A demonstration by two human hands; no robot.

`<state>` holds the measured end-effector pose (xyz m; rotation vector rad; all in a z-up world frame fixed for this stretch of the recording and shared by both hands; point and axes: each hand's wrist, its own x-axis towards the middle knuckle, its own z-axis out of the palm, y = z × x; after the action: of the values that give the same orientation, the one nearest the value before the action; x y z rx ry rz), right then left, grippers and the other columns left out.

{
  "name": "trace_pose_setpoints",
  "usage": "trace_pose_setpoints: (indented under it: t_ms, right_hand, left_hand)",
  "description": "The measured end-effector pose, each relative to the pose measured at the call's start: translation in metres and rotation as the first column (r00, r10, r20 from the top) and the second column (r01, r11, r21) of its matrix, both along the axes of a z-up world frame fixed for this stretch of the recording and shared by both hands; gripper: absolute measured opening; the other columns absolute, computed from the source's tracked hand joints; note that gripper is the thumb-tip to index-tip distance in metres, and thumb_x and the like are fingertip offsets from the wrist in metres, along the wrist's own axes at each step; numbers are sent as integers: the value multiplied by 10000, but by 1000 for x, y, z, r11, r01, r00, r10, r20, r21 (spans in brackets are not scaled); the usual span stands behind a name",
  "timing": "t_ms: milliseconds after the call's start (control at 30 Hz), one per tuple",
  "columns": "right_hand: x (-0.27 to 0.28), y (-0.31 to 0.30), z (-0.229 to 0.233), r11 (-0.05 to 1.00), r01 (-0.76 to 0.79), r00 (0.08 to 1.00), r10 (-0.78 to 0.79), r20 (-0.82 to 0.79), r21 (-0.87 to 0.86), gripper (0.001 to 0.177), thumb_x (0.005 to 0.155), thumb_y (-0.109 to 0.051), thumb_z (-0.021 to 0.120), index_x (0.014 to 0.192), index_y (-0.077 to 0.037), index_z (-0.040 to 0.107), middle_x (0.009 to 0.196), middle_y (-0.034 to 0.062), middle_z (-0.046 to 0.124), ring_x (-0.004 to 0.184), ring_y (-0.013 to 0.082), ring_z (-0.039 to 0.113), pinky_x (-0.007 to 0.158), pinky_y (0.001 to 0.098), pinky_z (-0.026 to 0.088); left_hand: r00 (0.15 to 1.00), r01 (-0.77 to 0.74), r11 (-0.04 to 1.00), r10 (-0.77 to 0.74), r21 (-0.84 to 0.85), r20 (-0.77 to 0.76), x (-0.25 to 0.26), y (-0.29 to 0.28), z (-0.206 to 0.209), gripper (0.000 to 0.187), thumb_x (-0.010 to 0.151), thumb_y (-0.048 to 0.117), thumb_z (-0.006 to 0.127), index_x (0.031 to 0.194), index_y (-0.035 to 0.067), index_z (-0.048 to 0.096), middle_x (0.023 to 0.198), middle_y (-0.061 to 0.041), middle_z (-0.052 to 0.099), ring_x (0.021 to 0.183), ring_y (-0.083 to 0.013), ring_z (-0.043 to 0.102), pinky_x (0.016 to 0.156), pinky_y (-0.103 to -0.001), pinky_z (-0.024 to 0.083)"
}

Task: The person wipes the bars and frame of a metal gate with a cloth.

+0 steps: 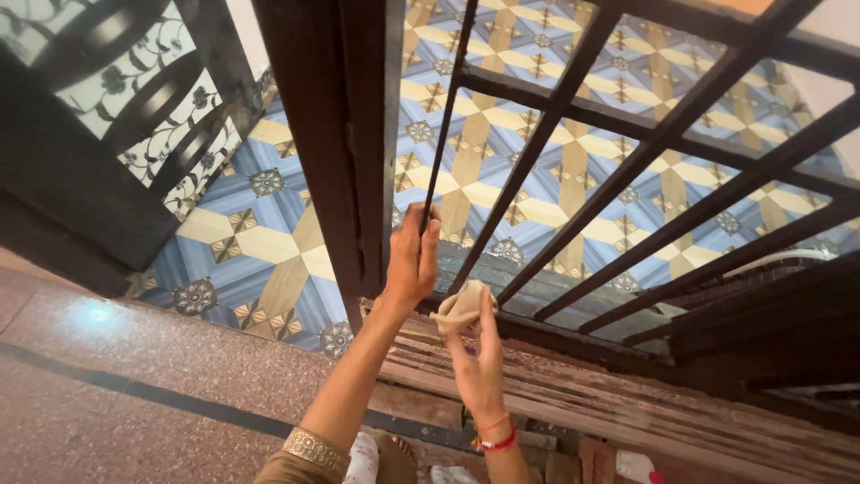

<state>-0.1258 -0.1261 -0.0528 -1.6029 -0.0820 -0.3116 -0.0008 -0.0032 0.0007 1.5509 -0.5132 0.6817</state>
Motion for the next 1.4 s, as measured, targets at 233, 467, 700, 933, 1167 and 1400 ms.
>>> trace_pose_setpoints:
  t_ms: [233,467,700,933,1167,1400]
  right_hand:
    - [29,-11,2,977,10,983,30,-184,214,727,965,-75,585,1602,-24,239,1225,126,638,1018,203,684,815,361,625]
    - [-11,36,-7,916,298,953,-272,129,-269,628,979,-104,592,1565,8,394,1412,221,605,1163,324,624,939,443,562]
    - [17,55,-12,770,185,971,-47,235,-610,743,945,-162,618,1562,80,282,1510,229,510,1432,350,455,1228,589,191]
    - [-5,92,-28,728,110,960,97,262,-676,776,901,-237,621,1543,84,329,1497,313,457,1447,520,281,1200,553,159]
    - [39,110,-53,612,-18,987,138,84,-791,356,879,-311,658,1164,-99,641,1195,112,647,1307,331,475,1187,691,32]
    - [45,117,-75,672,154,950,101,296,-724,275,844,-281,668,1040,-88,647,1071,127,654,1184,386,510,1098,685,102]
  left_hand:
    - [995,66,998,-65,0,-79,2,3,-3,288,1113,303,442,1142,32,537,675,-98,474,576,-191,476,579,-346,400]
    - [979,152,988,-145,40,-143,2,11,-3,316,1121,351,447,1157,42,505,739,-101,480,646,-191,488,619,-346,419]
    - [956,241,965,-217,106,-200,-4,24,11,358,1113,380,411,1189,35,471,798,-138,526,682,-263,521,658,-384,438]
    - [942,265,950,-219,164,-256,-8,31,21,375,1118,398,400,1187,33,452,804,-170,532,729,-309,544,720,-396,461]
    - [957,239,962,-210,133,-201,-5,27,17,371,1119,398,409,1177,35,460,788,-173,529,697,-314,523,694,-403,458]
    - [942,224,970,-192,91,-275,-13,24,19,374,1101,387,416,1204,32,474,730,-157,508,634,-283,498,631,-387,431]
